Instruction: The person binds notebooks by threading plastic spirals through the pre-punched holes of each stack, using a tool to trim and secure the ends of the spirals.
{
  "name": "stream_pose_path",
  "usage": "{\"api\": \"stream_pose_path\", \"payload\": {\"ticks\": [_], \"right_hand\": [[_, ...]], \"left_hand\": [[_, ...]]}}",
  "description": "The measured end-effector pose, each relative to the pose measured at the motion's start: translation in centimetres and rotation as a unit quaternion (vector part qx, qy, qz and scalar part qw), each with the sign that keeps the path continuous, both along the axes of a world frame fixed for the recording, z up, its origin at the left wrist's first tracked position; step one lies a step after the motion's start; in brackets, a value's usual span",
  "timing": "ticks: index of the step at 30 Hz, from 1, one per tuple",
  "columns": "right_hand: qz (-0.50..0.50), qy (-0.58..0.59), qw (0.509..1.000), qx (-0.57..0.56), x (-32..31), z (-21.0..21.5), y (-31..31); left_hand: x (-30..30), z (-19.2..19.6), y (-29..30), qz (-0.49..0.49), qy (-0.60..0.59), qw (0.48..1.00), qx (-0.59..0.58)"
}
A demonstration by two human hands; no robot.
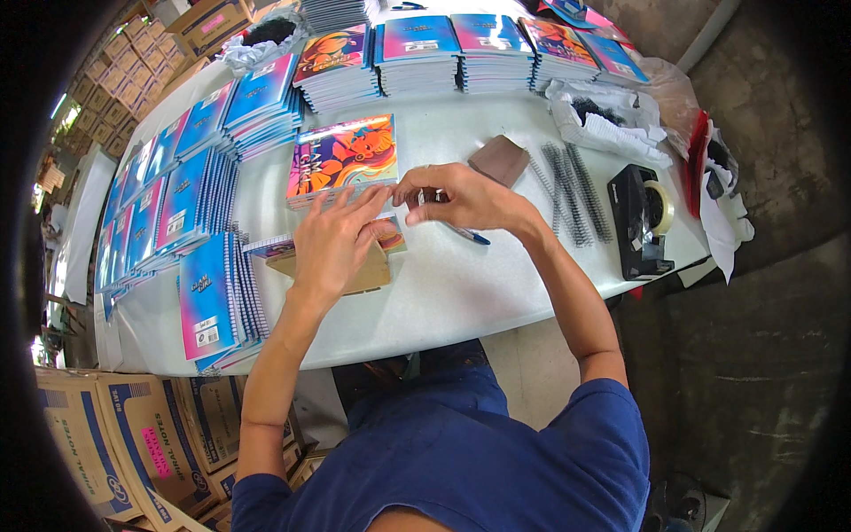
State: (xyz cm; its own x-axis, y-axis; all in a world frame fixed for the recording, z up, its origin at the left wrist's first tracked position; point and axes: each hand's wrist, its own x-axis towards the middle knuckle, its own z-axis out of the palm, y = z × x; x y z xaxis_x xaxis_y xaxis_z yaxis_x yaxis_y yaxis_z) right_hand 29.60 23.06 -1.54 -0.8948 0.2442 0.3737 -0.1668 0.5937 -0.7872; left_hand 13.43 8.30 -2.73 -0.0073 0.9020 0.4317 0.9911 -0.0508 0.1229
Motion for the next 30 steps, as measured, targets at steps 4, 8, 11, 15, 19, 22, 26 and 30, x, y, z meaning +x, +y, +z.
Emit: {"api": "stream_pose_path", "payload": {"ticks": [4,8,11,15,19,22,26,30], "right_hand": [[0.013,-0.090,0.994,0.053,0.3,0.6,-0.4],[-0.123,-0.213,0.963,0.115,0.9,1.7,-3.0],[-0.128,-0.124,0.979,0.097,1.0,0.2,-2.5],[-0.093,-0.036,0.985,0.144,0.8,0.5,-1.9],[-0.083,-0.005,0.992,0.094,0.2,0.5,-1.6],[-0.083,0.005,0.995,0.063,0.0,0.5,-1.5],[-0.056,-0.014,0.998,0.040,-0.3,0.6,-1.9],[-0.020,-0.010,1.000,0.017,-0.1,0.7,-1.2]], "left_hand": [[0.2,-0.2,-0.1,0.007,-0.013,1.000,-0.002],[0.0,-0.4,-0.1,0.010,-0.013,1.000,0.001],[0.2,-0.1,-0.1,0.007,-0.019,1.000,-0.004],[0.2,-0.2,-0.3,0.003,-0.022,1.000,0.008],[0.3,0.0,-0.4,-0.001,-0.019,1.000,0.013],[0.3,-0.1,-0.4,-0.003,-0.012,1.000,0.019],[0.3,-0.2,-0.6,-0.007,-0.008,1.000,0.019],[0.3,-0.2,-0.7,-0.007,-0.008,1.000,0.023]]}}
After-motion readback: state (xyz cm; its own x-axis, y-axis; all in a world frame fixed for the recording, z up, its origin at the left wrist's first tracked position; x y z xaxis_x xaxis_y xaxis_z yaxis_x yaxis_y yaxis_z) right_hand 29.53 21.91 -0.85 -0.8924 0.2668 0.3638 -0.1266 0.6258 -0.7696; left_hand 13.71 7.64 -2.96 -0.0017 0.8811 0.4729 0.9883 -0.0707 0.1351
